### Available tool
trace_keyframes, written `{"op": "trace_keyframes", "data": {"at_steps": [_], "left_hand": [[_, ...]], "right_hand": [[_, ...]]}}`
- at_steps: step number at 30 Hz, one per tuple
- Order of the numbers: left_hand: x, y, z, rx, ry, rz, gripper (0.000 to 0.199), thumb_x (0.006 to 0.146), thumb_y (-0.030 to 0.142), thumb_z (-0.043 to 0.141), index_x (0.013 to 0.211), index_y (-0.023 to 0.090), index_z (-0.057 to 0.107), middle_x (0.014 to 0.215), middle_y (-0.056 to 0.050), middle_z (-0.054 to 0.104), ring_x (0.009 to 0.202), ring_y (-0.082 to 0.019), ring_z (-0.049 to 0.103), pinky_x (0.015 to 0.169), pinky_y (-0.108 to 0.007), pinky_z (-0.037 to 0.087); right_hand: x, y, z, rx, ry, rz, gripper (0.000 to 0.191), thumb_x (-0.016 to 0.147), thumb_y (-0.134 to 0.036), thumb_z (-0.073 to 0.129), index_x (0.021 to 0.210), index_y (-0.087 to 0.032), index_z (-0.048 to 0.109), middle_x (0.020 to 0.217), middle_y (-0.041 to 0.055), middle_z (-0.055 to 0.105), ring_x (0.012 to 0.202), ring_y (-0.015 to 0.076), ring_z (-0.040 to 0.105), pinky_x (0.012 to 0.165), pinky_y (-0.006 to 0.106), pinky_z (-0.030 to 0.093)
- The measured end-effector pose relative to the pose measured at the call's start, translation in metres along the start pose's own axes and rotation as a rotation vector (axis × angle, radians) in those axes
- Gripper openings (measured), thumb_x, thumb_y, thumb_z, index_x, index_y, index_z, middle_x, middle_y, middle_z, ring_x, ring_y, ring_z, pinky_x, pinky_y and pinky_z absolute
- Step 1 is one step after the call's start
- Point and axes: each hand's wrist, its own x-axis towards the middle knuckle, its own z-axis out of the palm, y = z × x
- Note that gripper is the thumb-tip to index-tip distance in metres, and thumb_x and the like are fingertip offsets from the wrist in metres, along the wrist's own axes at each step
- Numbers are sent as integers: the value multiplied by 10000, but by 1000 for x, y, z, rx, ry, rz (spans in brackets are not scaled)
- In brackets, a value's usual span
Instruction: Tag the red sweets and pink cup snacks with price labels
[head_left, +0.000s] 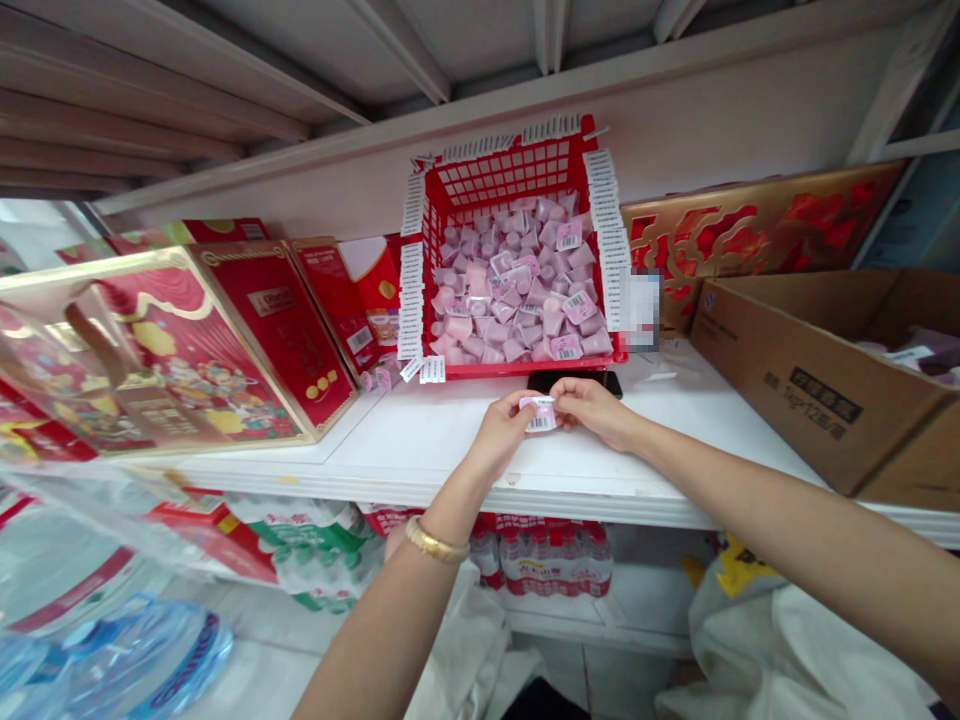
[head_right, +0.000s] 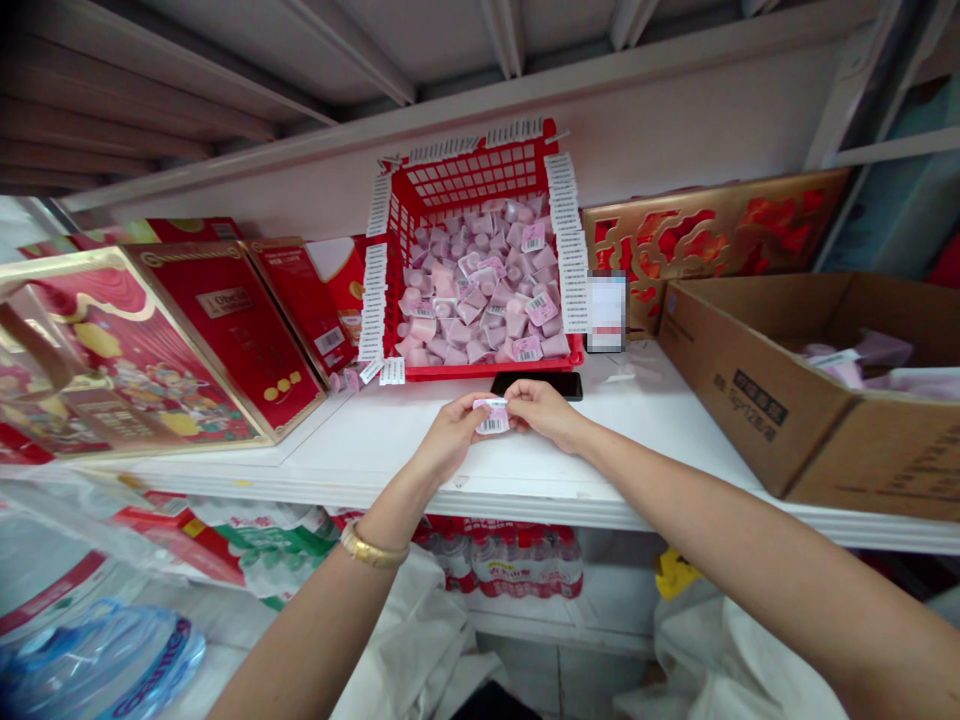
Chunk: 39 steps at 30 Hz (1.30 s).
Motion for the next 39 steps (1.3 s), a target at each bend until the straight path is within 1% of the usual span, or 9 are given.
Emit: {"op": "trace_keyframes", "data": {"at_steps": [9, 15, 18, 22, 25, 29, 32, 35, 39], "left_hand": [[-1, 3, 1, -30, 57, -28, 166, 682, 190, 720, 831, 142, 664, 768, -29, 671, 695, -149, 645, 697, -333, 569], [-2, 6, -1, 20, 140, 46, 293, 598, 286, 812, 812, 140, 675, 745, 0, 621, 610, -114, 625, 569, -261, 575], [-8, 14, 0, 39, 145, 149, 362, 573, 351, 829, 838, 141, 696, 744, 10, 617, 625, -106, 610, 582, -252, 581], [-16, 38, 16, 28, 59, 249, 414, 591, 385, 826, 916, 155, 712, 861, -17, 674, 742, -132, 632, 667, -288, 603], [-18, 59, 43, 42, -23, 322, 431, 608, 388, 818, 963, 162, 720, 950, -38, 700, 781, -146, 649, 706, -310, 606], [-10, 75, 104, 140, -167, 415, 347, 666, 323, 768, 972, 161, 738, 884, -32, 710, 654, -124, 639, 615, -268, 584], [1, 78, 158, 202, -283, 497, 268, 715, 224, 700, 970, 155, 745, 823, -31, 713, 585, -98, 599, 545, -205, 520], [10, 77, 209, 223, -391, 577, 226, 735, 149, 654, 938, 149, 753, 805, -37, 722, 636, -105, 610, 592, -194, 502], [20, 70, 257, 284, -469, 605, 238, 754, 126, 633, 960, 132, 752, 818, -52, 734, 693, -127, 634, 673, -227, 516]], "right_hand": [[0, -1, -1, 37, -15, 10, 163, 594, -224, 686, 670, -181, 548, 530, -26, 612, 493, 95, 552, 476, 196, 427], [-2, -8, 3, -24, 0, -20, 128, 646, -196, 632, 683, -185, 511, 518, -49, 579, 483, 84, 519, 508, 202, 419], [-5, -22, 5, -157, 1, -108, 141, 674, -202, 632, 681, -188, 492, 528, -60, 551, 494, 82, 493, 517, 207, 391], [-25, -57, -4, -354, -1, -345, 150, 726, -250, 629, 700, -188, 495, 578, -62, 518, 538, 84, 468, 530, 217, 354], [-56, -88, -25, -474, 71, -485, 136, 769, -278, 606, 741, -189, 507, 627, -54, 524, 562, 89, 464, 537, 224, 349], [-102, -122, -73, -617, 246, -566, 157, 781, -307, 623, 755, -184, 529, 664, -37, 549, 583, 93, 479, 554, 231, 371], [-131, -140, -114, -637, 363, -535, 252, 746, -386, 682, 743, -183, 533, 656, -24, 564, 568, 96, 490, 529, 227, 379], [-155, -153, -151, -624, 437, -451, 359, 691, -480, 735, 742, -186, 535, 625, -14, 574, 522, 94, 495, 474, 216, 367], [-177, -156, -188, -639, 546, -384, 398, 658, -518, 749, 745, -185, 549, 622, 4, 599, 528, 106, 534, 467, 211, 390]]}}
